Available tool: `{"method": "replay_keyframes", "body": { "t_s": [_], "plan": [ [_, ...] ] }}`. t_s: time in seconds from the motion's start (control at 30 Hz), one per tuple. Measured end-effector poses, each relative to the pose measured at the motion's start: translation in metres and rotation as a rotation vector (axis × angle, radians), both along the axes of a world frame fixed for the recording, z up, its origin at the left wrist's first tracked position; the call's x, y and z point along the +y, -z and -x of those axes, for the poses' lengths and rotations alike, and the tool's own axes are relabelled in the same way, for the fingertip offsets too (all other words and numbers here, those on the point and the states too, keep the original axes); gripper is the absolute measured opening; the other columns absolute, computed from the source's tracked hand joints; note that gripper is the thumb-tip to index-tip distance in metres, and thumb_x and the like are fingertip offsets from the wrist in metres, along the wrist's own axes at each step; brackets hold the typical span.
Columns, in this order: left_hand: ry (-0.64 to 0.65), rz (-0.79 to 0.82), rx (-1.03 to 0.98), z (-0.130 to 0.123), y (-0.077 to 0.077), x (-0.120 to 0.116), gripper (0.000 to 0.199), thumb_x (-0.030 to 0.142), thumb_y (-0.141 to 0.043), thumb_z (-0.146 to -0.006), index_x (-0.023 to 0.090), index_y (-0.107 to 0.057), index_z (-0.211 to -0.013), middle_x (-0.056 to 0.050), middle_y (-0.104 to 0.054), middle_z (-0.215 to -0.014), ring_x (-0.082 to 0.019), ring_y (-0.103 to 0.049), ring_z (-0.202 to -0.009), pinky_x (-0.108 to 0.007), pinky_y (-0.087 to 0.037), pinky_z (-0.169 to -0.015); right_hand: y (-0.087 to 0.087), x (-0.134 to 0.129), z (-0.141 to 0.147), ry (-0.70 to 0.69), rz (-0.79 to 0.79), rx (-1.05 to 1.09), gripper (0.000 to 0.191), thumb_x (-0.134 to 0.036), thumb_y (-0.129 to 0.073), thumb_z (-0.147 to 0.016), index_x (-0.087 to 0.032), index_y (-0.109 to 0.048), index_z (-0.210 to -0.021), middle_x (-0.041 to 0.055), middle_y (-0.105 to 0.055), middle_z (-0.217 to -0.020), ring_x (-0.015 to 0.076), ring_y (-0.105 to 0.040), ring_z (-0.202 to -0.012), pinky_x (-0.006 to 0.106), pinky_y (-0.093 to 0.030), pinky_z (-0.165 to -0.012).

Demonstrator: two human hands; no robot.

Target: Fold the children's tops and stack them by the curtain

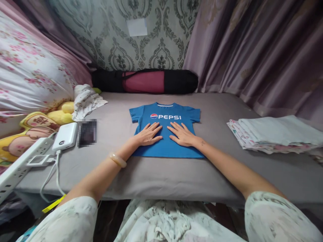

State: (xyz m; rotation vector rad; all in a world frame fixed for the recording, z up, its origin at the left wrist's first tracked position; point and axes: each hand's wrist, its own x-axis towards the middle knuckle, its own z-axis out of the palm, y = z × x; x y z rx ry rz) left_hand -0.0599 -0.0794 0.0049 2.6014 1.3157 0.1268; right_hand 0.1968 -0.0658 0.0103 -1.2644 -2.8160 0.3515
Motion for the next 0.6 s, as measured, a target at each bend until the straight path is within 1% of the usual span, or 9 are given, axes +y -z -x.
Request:
{"method": "replay_keyframes", "body": {
  "t_s": [0.07, 0.17, 0.3, 0.4, 0.47, 0.5, 0.57, 0.6],
  "plan": [
    [0.05, 0.032, -0.007, -0.004, -0.005, -0.015, 0.073, 0.062, -0.029, -0.096, 0.016, -0.026, -0.152, -0.017, -0.019, -0.16, -0.027, -0.014, -0.149, -0.047, -0.008, -0.12, -0.003, -0.014, -0.002, -0.047, 0.024, 0.006, 0.064, -0.055, -0.029, -0.099, -0.023, -0.027, -0.154, 0.0105, -0.013, -0.162, 0.0266, -0.008, -0.149, 0.053, -0.004, -0.119],
    [0.086, 0.07, -0.014, -0.009, -0.009, -0.036, 0.074, 0.063, -0.027, -0.096, 0.016, -0.026, -0.153, -0.016, -0.019, -0.16, -0.027, -0.014, -0.149, -0.046, -0.008, -0.12, -0.007, -0.033, -0.004, -0.105, 0.071, 0.026, 0.062, -0.054, -0.029, -0.1, -0.026, -0.025, -0.154, 0.0082, -0.014, -0.162, 0.026, -0.008, -0.149, 0.054, -0.004, -0.119],
    [0.094, 0.046, -0.002, -0.012, -0.009, -0.062, 0.067, 0.058, -0.022, -0.098, 0.018, -0.025, -0.152, -0.013, -0.019, -0.161, -0.024, -0.012, -0.15, -0.044, -0.008, -0.12, -0.009, -0.058, -0.005, -0.173, 0.099, 0.025, 0.061, -0.052, -0.029, -0.1, -0.026, -0.024, -0.155, 0.0074, -0.013, -0.162, 0.0248, -0.008, -0.149, 0.053, -0.002, -0.12],
    [0.09, 0.018, 0.006, -0.009, -0.008, -0.081, 0.063, 0.054, -0.022, -0.1, 0.018, -0.027, -0.152, -0.011, -0.021, -0.16, -0.024, -0.014, -0.149, -0.045, -0.011, -0.12, -0.013, -0.079, -0.007, -0.228, 0.107, 0.033, 0.061, -0.048, -0.033, -0.1, -0.023, -0.024, -0.155, 0.0085, -0.014, -0.162, 0.0243, -0.009, -0.149, 0.052, -0.001, -0.12],
    [0.1, 0.006, -0.032, -0.007, -0.01, -0.087, 0.057, 0.048, -0.024, -0.101, 0.019, -0.035, -0.148, -0.009, -0.031, -0.157, -0.023, -0.023, -0.147, -0.043, -0.018, -0.12, -0.019, -0.089, -0.007, -0.265, 0.138, 0.066, 0.061, -0.047, -0.036, -0.099, -0.022, -0.025, -0.154, 0.0086, -0.016, -0.161, 0.0244, -0.01, -0.149, 0.052, -0.002, -0.12],
    [0.098, 0.003, -0.065, -0.006, -0.012, -0.088, 0.053, 0.044, -0.025, -0.101, 0.019, -0.041, -0.144, -0.008, -0.04, -0.153, -0.022, -0.032, -0.144, -0.04, -0.024, -0.118, -0.022, -0.092, -0.006, -0.285, 0.164, 0.091, 0.059, -0.046, -0.036, -0.099, -0.022, -0.029, -0.153, 0.008, -0.019, -0.161, 0.0239, -0.013, -0.149, 0.051, -0.004, -0.12],
    [0.039, -0.016, -0.139, -0.006, -0.015, -0.082, 0.045, 0.034, -0.026, -0.101, 0.019, -0.054, -0.133, -0.008, -0.058, -0.137, -0.018, -0.051, -0.129, -0.033, -0.038, -0.109, -0.027, -0.092, 0.0, -0.307, 0.208, 0.16, 0.051, -0.042, -0.033, -0.1, -0.023, -0.045, -0.146, 0.006, -0.033, -0.156, 0.0212, -0.024, -0.146, 0.045, -0.012, -0.121],
    [-0.014, -0.04, -0.168, -0.008, -0.016, -0.076, 0.042, 0.029, -0.027, -0.1, 0.019, -0.057, -0.127, -0.008, -0.064, -0.129, -0.018, -0.057, -0.121, -0.031, -0.043, -0.104, -0.028, -0.089, 0.004, -0.29, 0.209, 0.198, 0.048, -0.039, -0.032, -0.101, -0.022, -0.053, -0.14, 0.0055, -0.041, -0.152, 0.0195, -0.031, -0.143, 0.041, -0.017, -0.12]
  ]
}}
